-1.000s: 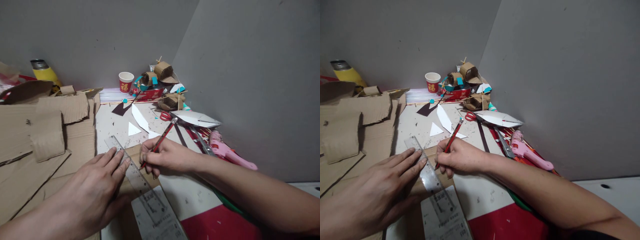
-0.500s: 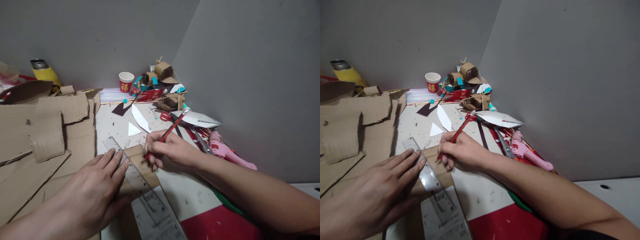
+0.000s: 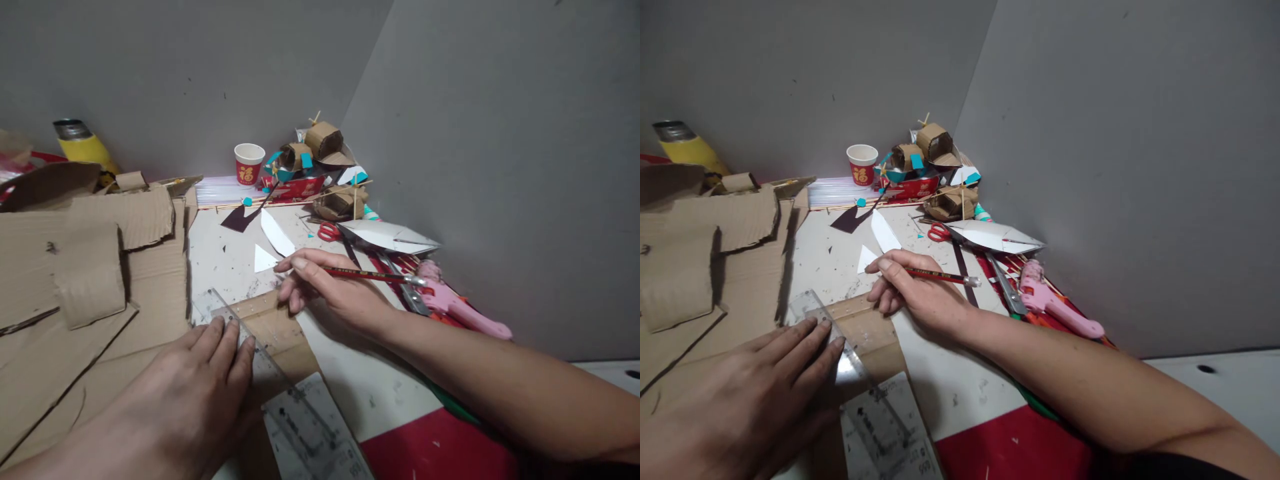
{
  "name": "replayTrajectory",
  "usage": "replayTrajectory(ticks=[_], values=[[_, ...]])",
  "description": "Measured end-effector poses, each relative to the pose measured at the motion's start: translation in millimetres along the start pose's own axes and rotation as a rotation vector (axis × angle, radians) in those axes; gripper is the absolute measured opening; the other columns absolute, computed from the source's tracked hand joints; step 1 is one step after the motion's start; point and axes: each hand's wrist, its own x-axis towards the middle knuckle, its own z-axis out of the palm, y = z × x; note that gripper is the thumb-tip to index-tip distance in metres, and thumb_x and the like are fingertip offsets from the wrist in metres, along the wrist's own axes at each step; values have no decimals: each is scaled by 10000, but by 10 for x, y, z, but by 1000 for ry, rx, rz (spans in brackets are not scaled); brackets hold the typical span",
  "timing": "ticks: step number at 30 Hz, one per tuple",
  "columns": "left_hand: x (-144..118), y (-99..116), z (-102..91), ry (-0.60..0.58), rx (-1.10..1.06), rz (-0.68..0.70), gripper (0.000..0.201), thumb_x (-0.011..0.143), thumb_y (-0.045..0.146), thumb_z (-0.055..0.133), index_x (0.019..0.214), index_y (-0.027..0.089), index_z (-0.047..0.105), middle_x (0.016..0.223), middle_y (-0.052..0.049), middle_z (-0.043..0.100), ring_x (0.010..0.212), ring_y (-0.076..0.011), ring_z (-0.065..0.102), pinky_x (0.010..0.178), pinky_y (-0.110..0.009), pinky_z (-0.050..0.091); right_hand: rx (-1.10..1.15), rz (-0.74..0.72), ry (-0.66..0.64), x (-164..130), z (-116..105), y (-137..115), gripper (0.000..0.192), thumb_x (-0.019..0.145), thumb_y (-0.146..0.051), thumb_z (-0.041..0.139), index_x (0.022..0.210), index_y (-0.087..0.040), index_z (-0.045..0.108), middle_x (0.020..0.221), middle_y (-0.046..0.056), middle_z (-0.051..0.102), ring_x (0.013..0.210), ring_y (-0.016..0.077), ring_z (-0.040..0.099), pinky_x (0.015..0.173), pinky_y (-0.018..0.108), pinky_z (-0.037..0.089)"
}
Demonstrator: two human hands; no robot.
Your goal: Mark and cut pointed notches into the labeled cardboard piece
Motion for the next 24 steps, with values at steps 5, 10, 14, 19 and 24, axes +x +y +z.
replayTrajectory(ticks=[5,10,14,19,24], values=[[19,-28,-12,19,-108,2,365,904,291,499,1020,25,720,939,-232,751,855,-374,723,711,-498,625,51,-39,85,9,8,7,207,886,-357,624,948,-160,626,709,23,704,557,108,624,547,236,521],[24,-128,-50,-102,-322,-84,307,897,324,537,1087,127,676,971,-151,724,884,-336,679,727,-489,597,35,-103,88,-7,-5,9,242,909,-369,608,1026,-157,617,718,17,699,574,114,629,550,242,520],[13,-201,-31,-129,-397,-123,419,886,358,585,1252,154,587,1232,-166,655,1104,-364,597,921,-553,507,4,-159,48,-30,3,23,344,930,-471,585,1085,-165,617,735,16,692,588,119,630,561,253,527],[22,-277,-3,-129,-511,-158,433,856,358,638,1248,186,573,1196,-140,646,1075,-335,584,910,-509,490,-22,-208,46,-46,18,47,352,939,-491,576,1071,-169,631,761,21,690,604,118,630,568,253,522],[35,-342,-32,-172,-645,-215,261,862,316,650,1103,230,602,1030,-80,626,935,-258,575,769,-392,480,3,-182,74,-40,32,51,332,926,-474,596,1055,-171,642,753,19,684,590,116,624,557,252,513]])
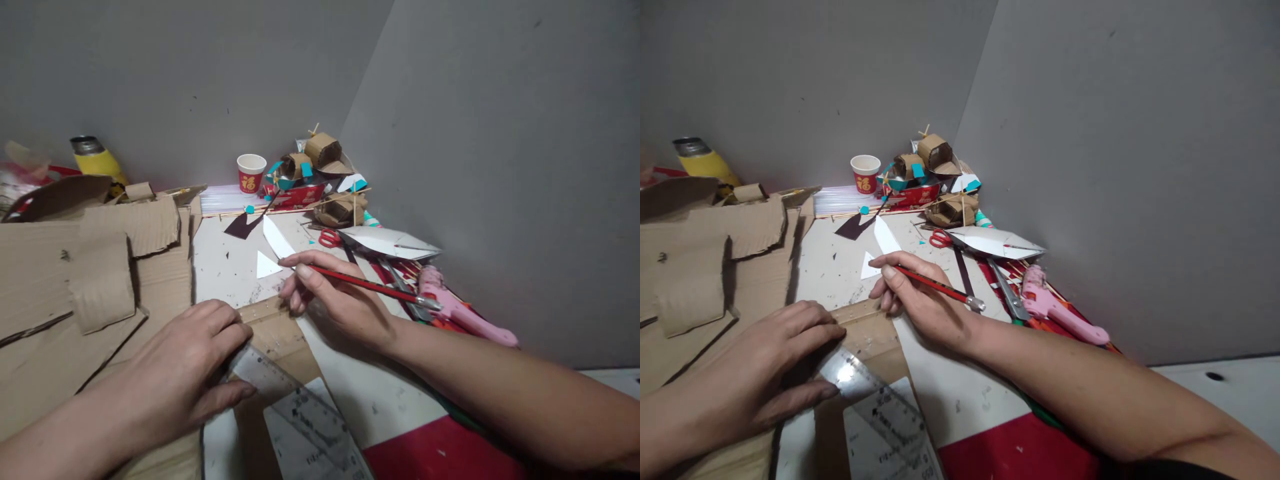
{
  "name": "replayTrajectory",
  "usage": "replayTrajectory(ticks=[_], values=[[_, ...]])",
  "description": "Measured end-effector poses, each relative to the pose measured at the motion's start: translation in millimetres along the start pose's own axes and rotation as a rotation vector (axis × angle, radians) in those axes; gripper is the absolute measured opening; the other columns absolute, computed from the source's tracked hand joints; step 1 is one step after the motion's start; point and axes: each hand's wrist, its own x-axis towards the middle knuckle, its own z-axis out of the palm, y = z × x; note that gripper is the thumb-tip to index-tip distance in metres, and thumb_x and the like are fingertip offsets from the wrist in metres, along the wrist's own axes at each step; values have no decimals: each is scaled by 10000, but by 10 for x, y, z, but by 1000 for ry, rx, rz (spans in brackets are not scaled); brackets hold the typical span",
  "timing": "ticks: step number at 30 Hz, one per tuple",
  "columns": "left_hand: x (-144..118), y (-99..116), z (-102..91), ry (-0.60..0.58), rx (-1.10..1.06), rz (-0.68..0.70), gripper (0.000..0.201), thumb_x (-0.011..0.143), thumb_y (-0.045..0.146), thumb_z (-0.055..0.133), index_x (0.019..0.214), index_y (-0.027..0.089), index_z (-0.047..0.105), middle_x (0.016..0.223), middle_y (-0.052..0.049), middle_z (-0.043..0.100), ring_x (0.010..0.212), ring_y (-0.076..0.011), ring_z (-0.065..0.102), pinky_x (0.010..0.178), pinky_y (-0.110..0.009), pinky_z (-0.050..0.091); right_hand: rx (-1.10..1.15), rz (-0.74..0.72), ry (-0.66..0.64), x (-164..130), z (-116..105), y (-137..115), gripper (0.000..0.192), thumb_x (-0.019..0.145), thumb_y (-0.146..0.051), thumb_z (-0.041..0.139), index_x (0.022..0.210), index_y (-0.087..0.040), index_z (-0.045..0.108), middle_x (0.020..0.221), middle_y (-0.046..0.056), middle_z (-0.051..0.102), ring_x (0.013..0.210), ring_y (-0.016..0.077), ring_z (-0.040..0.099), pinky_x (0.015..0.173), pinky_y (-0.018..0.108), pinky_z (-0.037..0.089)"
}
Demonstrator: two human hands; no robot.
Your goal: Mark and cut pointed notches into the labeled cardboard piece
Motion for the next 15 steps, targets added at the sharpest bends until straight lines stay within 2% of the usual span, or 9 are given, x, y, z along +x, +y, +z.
replayTrajectory(ticks=[4,9,15], values=[[4,-4,-22,-60,-70,-24,137,858,273,651,945,216,562,971,-46,590,934,-240,533,773,-379,439,10,2,-3,9,7,7,311,926,-455,597,1043,-171,645,751,20,684,587,115,618,551,251,502],[7,25,-25,-109,-125,-47,120,863,227,627,862,219,507,965,-24,573,938,-222,512,787,-366,414,30,-15,-7,-1,8,22,264,946,-411,576,1045,-177,649,757,20,685,592,114,610,562,256,490],[-27,109,-1,-48,88,-184,173,839,365,633,902,222,559,951,-61,593,886,-286,523,760,-436,411,37,-5,2,-17,19,29,236,952,-376,567,1050,-180,655,763,19,679,607,111,600,583,258,491]])
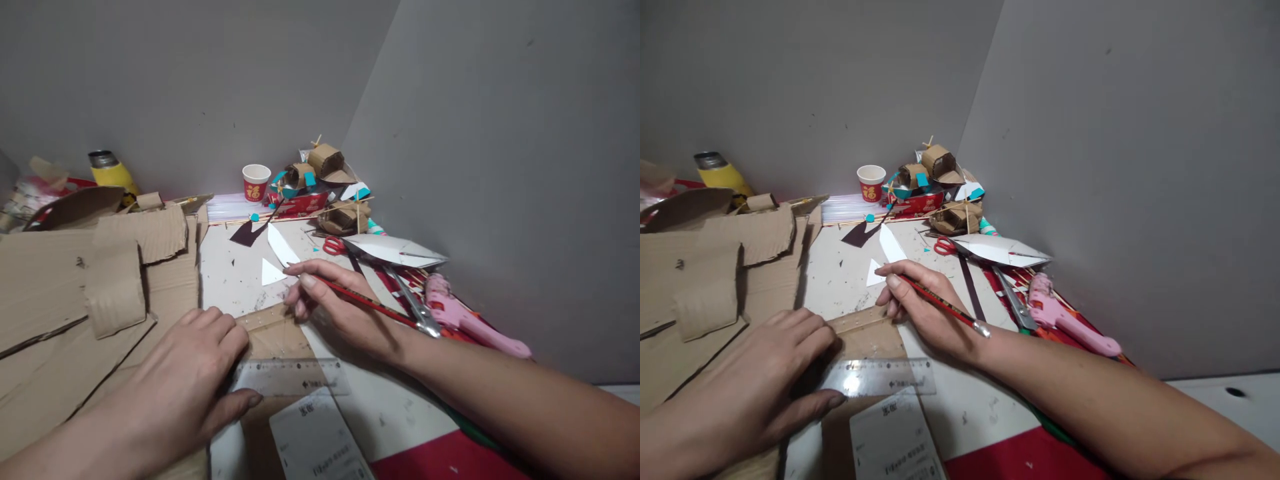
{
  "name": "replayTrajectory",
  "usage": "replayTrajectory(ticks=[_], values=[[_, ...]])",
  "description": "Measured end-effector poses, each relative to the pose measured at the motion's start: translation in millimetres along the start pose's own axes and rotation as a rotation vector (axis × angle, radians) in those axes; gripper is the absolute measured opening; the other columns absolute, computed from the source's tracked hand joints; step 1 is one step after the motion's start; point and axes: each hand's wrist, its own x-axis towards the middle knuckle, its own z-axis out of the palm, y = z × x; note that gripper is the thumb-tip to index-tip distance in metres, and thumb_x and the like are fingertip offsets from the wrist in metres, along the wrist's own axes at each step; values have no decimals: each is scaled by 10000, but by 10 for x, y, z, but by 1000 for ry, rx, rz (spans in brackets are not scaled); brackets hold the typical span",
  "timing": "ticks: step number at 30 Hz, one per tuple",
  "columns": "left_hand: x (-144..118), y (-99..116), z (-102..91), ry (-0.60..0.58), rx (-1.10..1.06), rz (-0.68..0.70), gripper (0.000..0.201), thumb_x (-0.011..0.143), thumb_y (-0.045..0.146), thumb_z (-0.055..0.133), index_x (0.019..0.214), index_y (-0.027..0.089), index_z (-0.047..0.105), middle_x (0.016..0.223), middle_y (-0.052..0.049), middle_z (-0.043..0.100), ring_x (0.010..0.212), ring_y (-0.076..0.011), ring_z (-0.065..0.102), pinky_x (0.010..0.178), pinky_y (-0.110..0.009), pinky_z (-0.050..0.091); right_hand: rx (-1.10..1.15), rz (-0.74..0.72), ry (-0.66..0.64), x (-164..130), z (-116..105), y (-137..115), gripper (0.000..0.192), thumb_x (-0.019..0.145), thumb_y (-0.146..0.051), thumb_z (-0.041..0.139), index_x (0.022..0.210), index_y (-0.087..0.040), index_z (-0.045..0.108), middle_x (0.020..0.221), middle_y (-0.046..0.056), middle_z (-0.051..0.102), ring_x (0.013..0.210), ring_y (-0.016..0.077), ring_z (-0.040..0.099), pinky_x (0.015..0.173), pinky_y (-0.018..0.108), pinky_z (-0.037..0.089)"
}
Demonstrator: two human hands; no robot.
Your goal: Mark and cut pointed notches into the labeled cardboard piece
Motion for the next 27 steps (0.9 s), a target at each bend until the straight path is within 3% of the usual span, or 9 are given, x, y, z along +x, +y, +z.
replayTrajectory(ticks=[7,14,20,23,27], values=[[-34,49,15,-13,-18,-35,117,826,307,611,875,216,555,907,-78,625,844,-300,557,718,-431,433,-110,-20,-36,-16,-19,9,225,944,-346,569,1048,-162,645,781,36,682,628,120,614,615,278,518],[-45,38,22,22,-132,-28,153,776,201,622,914,230,562,888,-47,655,813,-248,599,671,-351,454,-171,-94,-38,-7,-50,33,213,944,-329,563,1054,-164,643,774,40,691,633,135,622,619,289,512],[-27,-4,16,53,-272,41,126,879,185,530,890,237,645,807,-10,675,767,-185,623,670,-291,462,-220,-112,15,19,-67,2,190,947,-306,554,1058,-174,635,792,36,696,701,153,653,638,286,505],[0,-42,44,69,-310,31,173,907,181,501,876,229,664,792,-9,687,749,-171,633,674,-280,470,-365,-158,-77,17,-84,20,182,954,-296,541,1032,-173,651,743,26,689,658,151,645,618,282,499],[26,-53,73,93,-343,49,199,920,202,492,897,221,689,817,-25,715,757,-173,651,699,-287,489,-642,-336,-399,3,-118,60,173,956,-269,542,977,-182,690,709,21,686,597,133,599,570,258,468]])
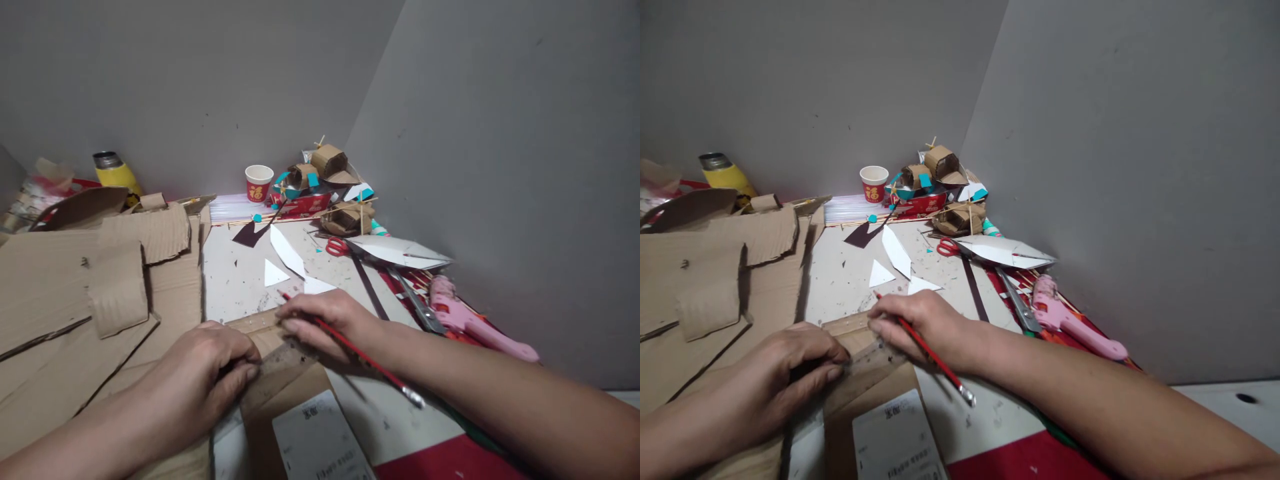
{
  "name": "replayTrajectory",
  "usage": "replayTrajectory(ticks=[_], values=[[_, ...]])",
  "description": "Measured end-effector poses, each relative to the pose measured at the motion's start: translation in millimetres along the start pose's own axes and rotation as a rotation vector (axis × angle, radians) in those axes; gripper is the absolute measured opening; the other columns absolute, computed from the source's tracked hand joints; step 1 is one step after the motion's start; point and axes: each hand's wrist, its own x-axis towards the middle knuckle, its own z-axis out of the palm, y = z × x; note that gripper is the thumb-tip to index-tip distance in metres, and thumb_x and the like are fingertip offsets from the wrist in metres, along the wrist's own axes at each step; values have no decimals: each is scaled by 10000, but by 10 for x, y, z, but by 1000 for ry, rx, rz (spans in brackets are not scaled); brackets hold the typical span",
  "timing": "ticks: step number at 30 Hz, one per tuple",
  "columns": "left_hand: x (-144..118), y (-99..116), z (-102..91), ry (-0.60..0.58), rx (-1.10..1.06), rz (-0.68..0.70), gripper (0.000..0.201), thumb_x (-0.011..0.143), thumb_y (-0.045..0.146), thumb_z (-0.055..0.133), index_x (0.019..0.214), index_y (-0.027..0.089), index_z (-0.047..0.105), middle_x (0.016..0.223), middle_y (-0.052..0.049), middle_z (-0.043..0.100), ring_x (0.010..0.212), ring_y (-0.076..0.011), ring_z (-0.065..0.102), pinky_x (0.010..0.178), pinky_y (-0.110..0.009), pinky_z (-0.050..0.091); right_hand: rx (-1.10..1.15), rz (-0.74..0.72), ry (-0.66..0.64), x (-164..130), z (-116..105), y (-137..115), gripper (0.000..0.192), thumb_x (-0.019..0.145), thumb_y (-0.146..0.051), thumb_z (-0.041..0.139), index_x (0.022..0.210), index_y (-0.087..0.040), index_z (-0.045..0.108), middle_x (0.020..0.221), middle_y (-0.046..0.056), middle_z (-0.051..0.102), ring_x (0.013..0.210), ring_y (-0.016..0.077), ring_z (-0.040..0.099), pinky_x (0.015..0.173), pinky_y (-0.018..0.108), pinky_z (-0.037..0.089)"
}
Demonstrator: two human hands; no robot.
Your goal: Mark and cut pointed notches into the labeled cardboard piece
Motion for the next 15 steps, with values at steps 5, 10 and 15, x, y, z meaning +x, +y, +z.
replayTrajectory(ticks=[5,10,15], values=[[23,45,-31,153,-173,-94,174,918,279,529,919,224,695,805,-6,722,727,-167,659,682,-282,511,-53,-42,57,53,-171,54,182,949,-260,558,874,-188,706,693,17,675,586,130,583,581,259,465],[60,46,-112,581,-415,-299,263,882,418,634,1074,241,665,862,-2,727,769,-165,667,677,-255,525,-50,167,552,166,-434,56,107,852,-292,686,773,-223,705,656,4,634,551,144,531,532,277,422],[48,28,-131,592,-455,-306,285,884,429,628,1086,233,674,900,-12,741,755,-151,666,686,-247,548,15,261,772,193,-482,51,126,843,-322,704,784,-213,691,604,-13,576,484,113,420,487,272,357]])
